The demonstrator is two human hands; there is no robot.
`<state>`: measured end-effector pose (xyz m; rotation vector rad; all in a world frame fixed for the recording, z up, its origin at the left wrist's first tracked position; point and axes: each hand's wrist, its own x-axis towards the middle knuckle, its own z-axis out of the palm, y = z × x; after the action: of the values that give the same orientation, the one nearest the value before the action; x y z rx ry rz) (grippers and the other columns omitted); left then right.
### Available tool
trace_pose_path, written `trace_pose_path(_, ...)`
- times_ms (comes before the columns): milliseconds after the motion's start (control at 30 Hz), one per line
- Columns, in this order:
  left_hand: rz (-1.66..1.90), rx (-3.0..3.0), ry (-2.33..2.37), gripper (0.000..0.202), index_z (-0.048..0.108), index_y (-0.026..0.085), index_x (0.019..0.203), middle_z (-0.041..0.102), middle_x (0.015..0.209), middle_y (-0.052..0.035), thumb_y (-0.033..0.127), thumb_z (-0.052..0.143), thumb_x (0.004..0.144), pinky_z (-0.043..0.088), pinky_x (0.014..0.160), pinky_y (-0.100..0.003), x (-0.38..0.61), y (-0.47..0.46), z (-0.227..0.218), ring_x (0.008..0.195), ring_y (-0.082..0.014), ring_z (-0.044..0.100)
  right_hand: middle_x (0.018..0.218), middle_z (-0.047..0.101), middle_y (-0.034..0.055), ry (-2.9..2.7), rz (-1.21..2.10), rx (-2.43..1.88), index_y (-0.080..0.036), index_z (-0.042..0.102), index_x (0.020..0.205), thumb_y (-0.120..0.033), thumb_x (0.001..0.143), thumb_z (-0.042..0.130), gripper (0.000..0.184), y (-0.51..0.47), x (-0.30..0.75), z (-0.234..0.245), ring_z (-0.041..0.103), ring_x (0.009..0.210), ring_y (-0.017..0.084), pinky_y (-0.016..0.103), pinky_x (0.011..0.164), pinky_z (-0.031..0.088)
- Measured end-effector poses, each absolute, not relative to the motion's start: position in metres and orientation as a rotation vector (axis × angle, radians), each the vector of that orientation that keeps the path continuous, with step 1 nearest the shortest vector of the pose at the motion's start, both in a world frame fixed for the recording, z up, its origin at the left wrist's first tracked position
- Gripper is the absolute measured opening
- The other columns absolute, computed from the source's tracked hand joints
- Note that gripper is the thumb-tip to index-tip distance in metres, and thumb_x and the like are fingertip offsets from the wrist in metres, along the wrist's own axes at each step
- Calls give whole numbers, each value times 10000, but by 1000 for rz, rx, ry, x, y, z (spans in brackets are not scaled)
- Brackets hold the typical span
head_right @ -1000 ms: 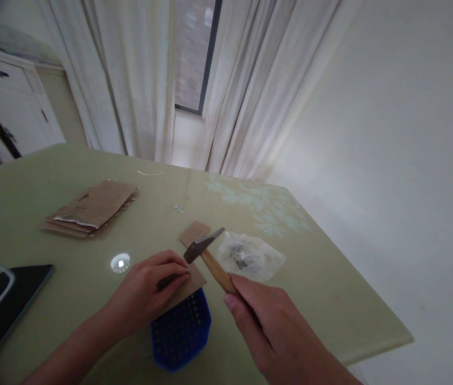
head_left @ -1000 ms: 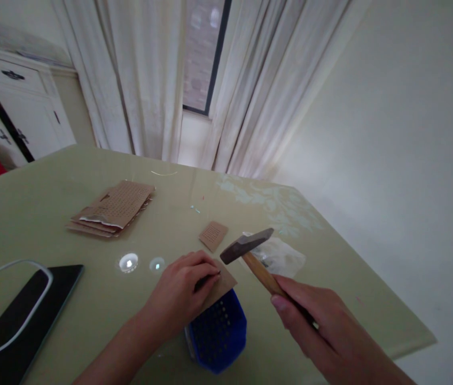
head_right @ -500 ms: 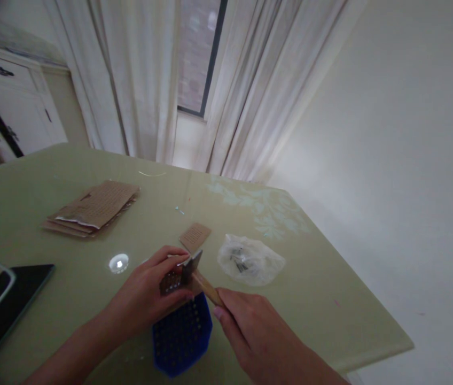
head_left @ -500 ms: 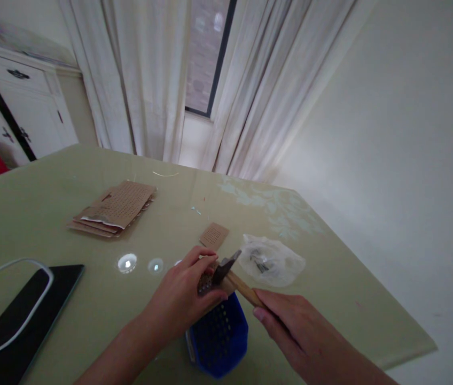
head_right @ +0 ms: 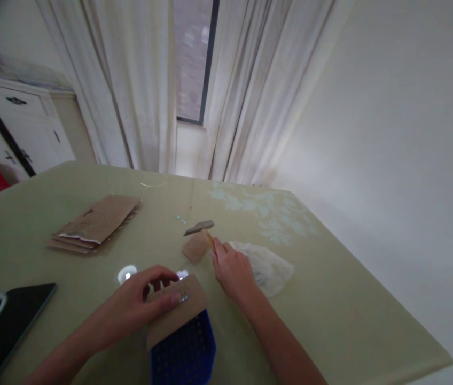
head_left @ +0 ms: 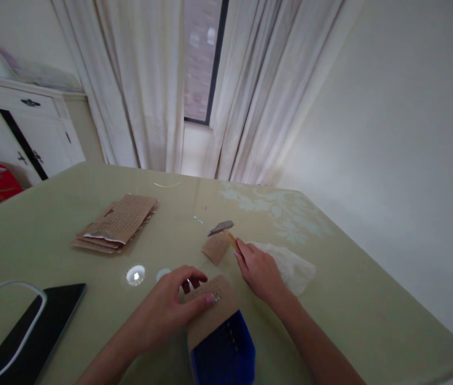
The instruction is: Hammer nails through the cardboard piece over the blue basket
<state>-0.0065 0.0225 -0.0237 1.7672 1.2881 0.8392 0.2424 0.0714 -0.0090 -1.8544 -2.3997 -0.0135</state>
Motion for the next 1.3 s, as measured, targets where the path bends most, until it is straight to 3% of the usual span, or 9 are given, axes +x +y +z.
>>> trace_pose_path(233, 771, 1629, 1226, 298, 773, 216, 934, 738, 809, -7, 510, 723, 935, 494, 663, -275, -5, 25, -30, 763, -207, 678, 1163, 779, 173, -2546, -32, -1919, -170, 559, 1566, -276, 1121, 525, 459, 69, 249, -41, 803, 958, 307, 350, 708, 626)
trace_pose_path(600, 988, 1416, 1237, 361, 865, 220, 981, 825, 835, -43, 553, 728, 953, 539, 650, -259, -7, 23, -31, 772, -208, 721, 1167, 738, 153, -2577, -19, -1861, -199, 593, 1515, -290, 1116, 546, 412, 68, 247, -48, 765, 1017, 302, 325, 681, 606)
trace_pose_path(700, 1060, 1353, 1245, 380, 871, 211, 939, 826, 802, -43, 573, 755, 928, 541, 615, -247, -6, 23, -26, 731, -201, 725, 1162, 740, 164, -2559, -10, -1835, -184, 611, 1497, -267, 1109, 560, 400, 69, 248, -51, 757, 1033, 306, 333, 729, 608)
trace_pose_path(867, 1175, 1240, 1228, 358, 868, 215, 893, 843, 800, -50, 568, 809, 889, 560, 590, -221, -6, 22, -20, 704, -185, 744, 1198, 745, 174, -2492, 26, -1766, -175, 655, 1451, -253, 1124, 512, 365, 66, 251, -46, 735, 1078, 314, 428, 935, 592)
trace_pose_path(967, 1212, 1210, 1175, 306, 869, 231, 894, 848, 801, -45, 535, 835, 879, 573, 585, -200, -4, 19, -17, 698, -173, 753, 1126, 759, 140, -2200, 424, -1561, -181, 732, 1335, -378, 1173, 379, 436, 53, 251, -34, 732, 1036, 272, 395, 921, 592)
trace_pose_path(1033, 1217, 1217, 1127, 267, 875, 241, 912, 854, 821, -43, 504, 853, 871, 594, 607, -198, -3, 16, -16, 714, -172, 766, 942, 749, 90, -1849, 929, -1328, -196, 774, 1259, -581, 1144, 381, 563, 41, 249, -29, 720, 813, 222, 323, 718, 601)
trace_pose_path(1100, 1219, 1242, 1088, 247, 882, 254, 962, 856, 853, -42, 484, 855, 876, 605, 630, -194, -2, 14, -17, 741, -171, 777, 832, 712, 47, -1568, 1322, -1167, -209, 792, 1225, -718, 1045, 528, 601, 30, 247, -27, 640, 626, 166, 254, 534, 529)
trace_pose_path(1200, 1204, 1283, 1057, 287, 866, 282, 1119, 841, 856, -29, 474, 833, 909, 593, 611, -176, -3, 12, -19, 721, -152, 765, 773, 681, 1, -1350, 1568, -1062, -220, 796, 1181, -671, 902, 788, 530, 22, 244, -29, 543, 513, 100, 198, 451, 450)
trace_pose_path(1300, 1203, 1295, 1016, 315, 846, 302, 1192, 851, 909, -37, 486, 805, 940, 616, 633, -189, -4, 11, -20, 754, -165, 785, 789, 693, 3, -1337, 1620, -959, -212, 798, 1138, -586, 870, 858, 464, 22, 242, -27, 557, 532, 94, 194, 473, 482)
